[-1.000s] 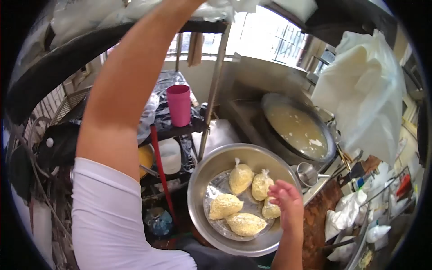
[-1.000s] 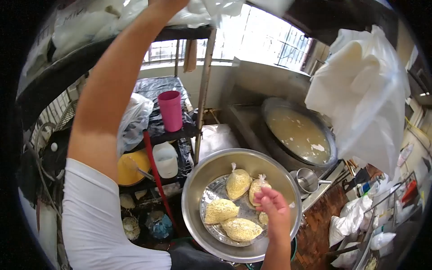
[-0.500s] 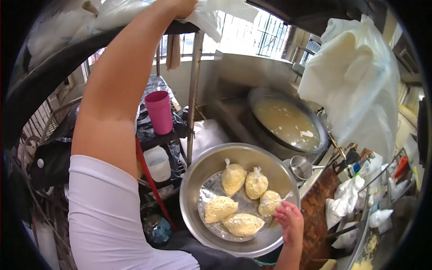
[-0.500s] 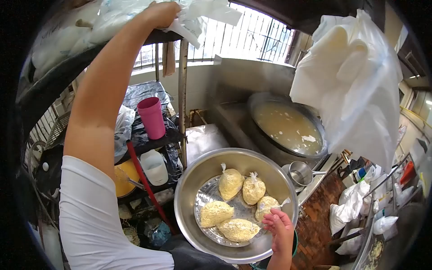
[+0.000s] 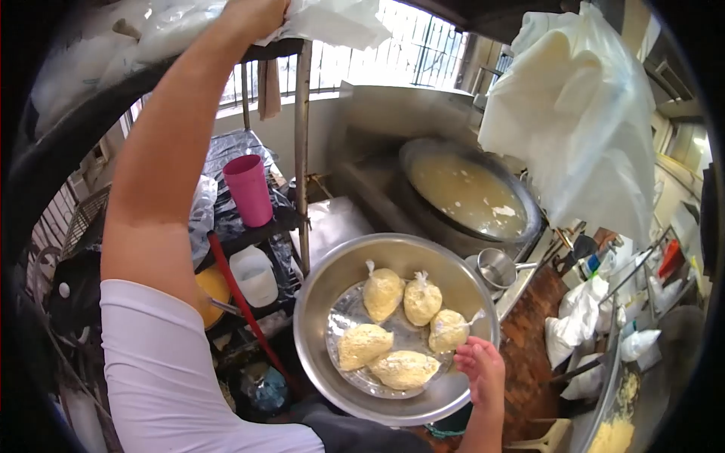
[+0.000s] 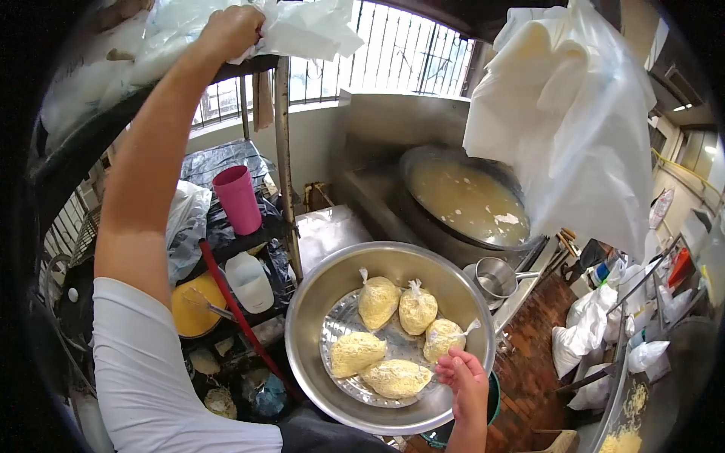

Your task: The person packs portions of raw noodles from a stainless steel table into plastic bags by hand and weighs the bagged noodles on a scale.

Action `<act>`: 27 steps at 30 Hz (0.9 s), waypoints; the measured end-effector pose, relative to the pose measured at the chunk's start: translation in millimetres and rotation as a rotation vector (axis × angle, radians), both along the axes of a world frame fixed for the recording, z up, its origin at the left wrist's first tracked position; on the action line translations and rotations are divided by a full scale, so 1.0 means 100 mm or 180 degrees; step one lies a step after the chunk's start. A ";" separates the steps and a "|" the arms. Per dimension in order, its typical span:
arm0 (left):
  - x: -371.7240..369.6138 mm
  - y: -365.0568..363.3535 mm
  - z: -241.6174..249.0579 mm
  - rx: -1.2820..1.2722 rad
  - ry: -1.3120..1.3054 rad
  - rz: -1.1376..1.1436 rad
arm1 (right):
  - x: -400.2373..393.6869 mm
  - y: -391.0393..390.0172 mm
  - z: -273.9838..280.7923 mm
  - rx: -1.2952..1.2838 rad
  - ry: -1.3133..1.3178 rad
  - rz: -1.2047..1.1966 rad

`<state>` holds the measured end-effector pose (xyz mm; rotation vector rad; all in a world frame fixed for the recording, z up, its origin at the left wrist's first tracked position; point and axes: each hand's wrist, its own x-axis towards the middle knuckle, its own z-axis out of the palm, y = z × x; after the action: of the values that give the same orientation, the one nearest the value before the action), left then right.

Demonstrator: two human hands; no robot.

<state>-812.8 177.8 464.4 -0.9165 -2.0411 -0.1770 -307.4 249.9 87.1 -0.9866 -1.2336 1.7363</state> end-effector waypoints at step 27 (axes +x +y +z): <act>-0.18 0.22 -0.03 0.0760 0.0875 -0.0773 | 0.61 -0.19 -0.06 -0.0089 0.0201 -0.0930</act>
<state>-831.1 200.3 461.6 -0.9770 -1.6149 -0.3956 -246.8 230.5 81.5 -1.0623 -0.9737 1.5465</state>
